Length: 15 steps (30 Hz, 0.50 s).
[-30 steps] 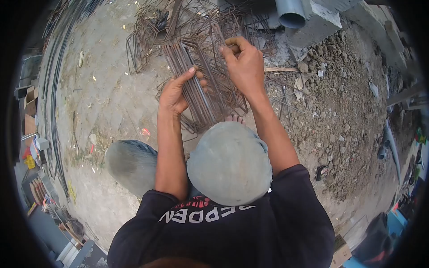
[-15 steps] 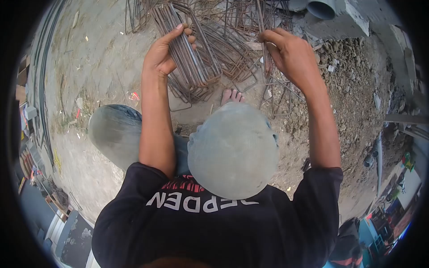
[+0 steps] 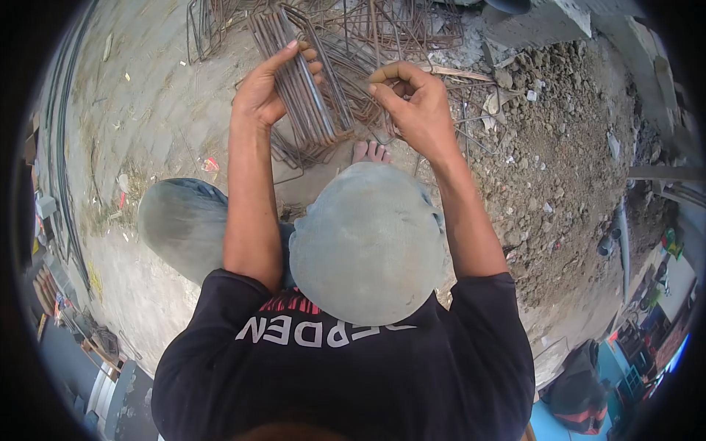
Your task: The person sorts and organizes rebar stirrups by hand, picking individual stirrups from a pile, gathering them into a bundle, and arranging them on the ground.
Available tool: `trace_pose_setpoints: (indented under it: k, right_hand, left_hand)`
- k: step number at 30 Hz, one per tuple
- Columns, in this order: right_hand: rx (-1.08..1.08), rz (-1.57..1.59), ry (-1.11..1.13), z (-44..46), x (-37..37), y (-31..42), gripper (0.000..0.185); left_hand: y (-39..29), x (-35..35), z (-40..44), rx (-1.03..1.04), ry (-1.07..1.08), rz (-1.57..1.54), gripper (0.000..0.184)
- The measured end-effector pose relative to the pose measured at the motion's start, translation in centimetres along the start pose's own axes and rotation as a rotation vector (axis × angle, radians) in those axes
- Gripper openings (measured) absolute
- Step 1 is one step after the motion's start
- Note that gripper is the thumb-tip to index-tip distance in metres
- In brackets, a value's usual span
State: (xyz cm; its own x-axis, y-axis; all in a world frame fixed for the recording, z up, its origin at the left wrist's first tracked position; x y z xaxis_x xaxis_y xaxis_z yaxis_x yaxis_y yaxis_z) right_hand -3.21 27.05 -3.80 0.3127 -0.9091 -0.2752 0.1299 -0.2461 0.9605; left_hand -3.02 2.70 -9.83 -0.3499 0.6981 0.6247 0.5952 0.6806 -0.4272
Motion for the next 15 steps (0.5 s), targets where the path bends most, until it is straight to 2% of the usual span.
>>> trace_pose_setpoints:
  k: [5, 7, 9, 13, 15]
  right_hand:
    - [-0.251, -0.106, 0.132, 1.2, 3.8, 2.1, 0.026]
    - [-0.263, -0.209, 0.14, 0.7, 4.9, 2.7, 0.028]
    - [-0.254, -0.32, 0.163, 0.3, 4.6, 3.1, 0.031]
    - [-0.287, -0.342, 0.19, -0.6, 3.8, 1.9, 0.031]
    - [-0.289, -0.38, 0.222, -1.0, 3.6, 1.6, 0.03]
  left_hand:
    - [0.5, 1.8, -0.5, -0.079, 0.074, 0.03, 0.037]
    - [0.9, 1.0, -0.2, -0.1, 0.112, 0.078, 0.039]
    - [1.0, 0.7, -0.1, -0.062, 0.046, 0.041, 0.041]
    - [1.1, 0.0, 0.1, -0.07, 0.036, -0.003, 0.04]
    - [1.0, 0.9, -0.6, -0.084, 0.103, -0.062, 0.04]
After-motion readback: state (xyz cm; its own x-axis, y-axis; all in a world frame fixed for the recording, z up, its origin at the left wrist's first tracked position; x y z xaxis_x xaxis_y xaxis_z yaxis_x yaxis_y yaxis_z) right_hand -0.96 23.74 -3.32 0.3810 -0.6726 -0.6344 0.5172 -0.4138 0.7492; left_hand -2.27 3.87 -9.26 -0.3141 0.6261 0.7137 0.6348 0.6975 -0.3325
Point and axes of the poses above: each hand's wrist, its own z-axis towards the middle knuckle, its own x-axis out of the palm, y = z × x, the point moved 2 cm from there along z, towards the middle knuckle, and after that the axes turned 15 degrees about -x, right-handed, at the moved point
